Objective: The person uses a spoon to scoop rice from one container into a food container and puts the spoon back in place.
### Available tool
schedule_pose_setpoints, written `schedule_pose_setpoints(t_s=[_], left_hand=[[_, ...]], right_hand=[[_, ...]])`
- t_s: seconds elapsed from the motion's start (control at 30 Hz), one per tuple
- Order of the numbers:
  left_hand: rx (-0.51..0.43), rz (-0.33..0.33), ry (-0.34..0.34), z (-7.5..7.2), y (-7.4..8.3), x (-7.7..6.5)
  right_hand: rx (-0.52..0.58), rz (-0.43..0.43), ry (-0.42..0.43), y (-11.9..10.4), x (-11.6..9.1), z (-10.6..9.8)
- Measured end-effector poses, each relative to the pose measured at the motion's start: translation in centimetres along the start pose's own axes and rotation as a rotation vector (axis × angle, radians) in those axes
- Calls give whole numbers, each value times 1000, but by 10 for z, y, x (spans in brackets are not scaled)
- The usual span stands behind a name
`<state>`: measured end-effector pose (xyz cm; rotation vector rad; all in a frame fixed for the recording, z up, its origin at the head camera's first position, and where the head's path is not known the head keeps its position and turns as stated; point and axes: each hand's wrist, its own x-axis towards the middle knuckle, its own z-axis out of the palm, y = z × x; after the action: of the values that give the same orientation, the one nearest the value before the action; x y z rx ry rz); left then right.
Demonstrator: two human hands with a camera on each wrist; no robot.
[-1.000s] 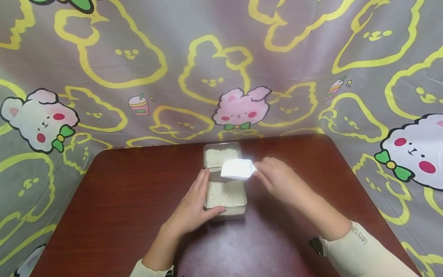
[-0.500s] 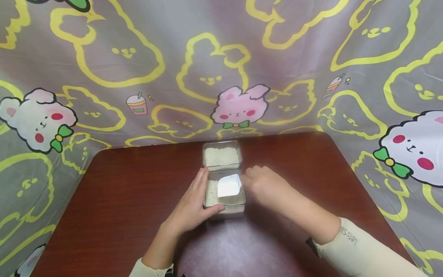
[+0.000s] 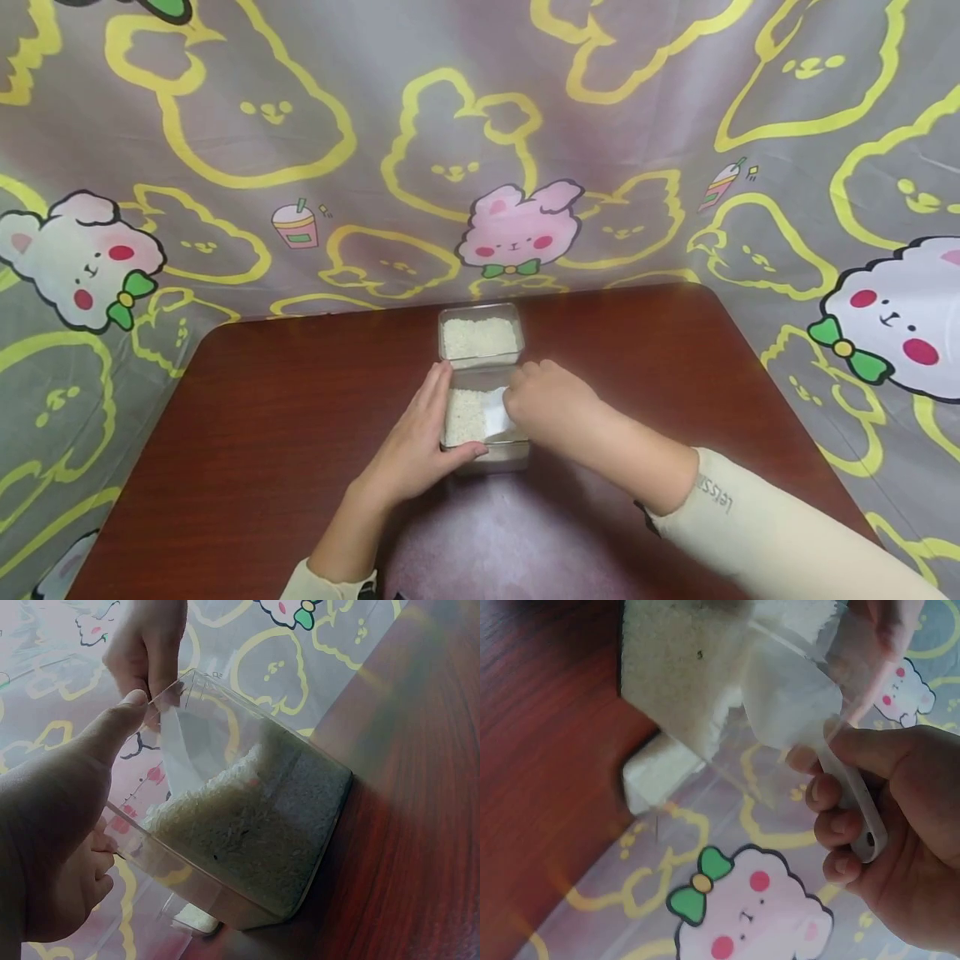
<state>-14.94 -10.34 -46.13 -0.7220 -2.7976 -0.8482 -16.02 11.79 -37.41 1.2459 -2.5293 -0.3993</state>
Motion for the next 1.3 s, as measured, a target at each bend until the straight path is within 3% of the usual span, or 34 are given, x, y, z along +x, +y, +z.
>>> schedule_pose_setpoints(t_s=[0.17, 0.47, 0.83, 1.1, 1.3], left_hand=[[-3, 8, 8, 2, 0, 1], [1, 19, 15, 0, 1, 1], [-4, -12, 0, -2, 1, 3], [-6, -17, -10, -1, 1, 2], [-14, -33, -25, -2, 2, -2]], right_hand=[[40, -10, -132, -8, 15, 9], [152, -41, -130, -14, 33, 28], [217, -61, -48, -8, 26, 20], [457, 61, 25, -7, 4, 17], [543, 131, 84, -13, -10, 15]])
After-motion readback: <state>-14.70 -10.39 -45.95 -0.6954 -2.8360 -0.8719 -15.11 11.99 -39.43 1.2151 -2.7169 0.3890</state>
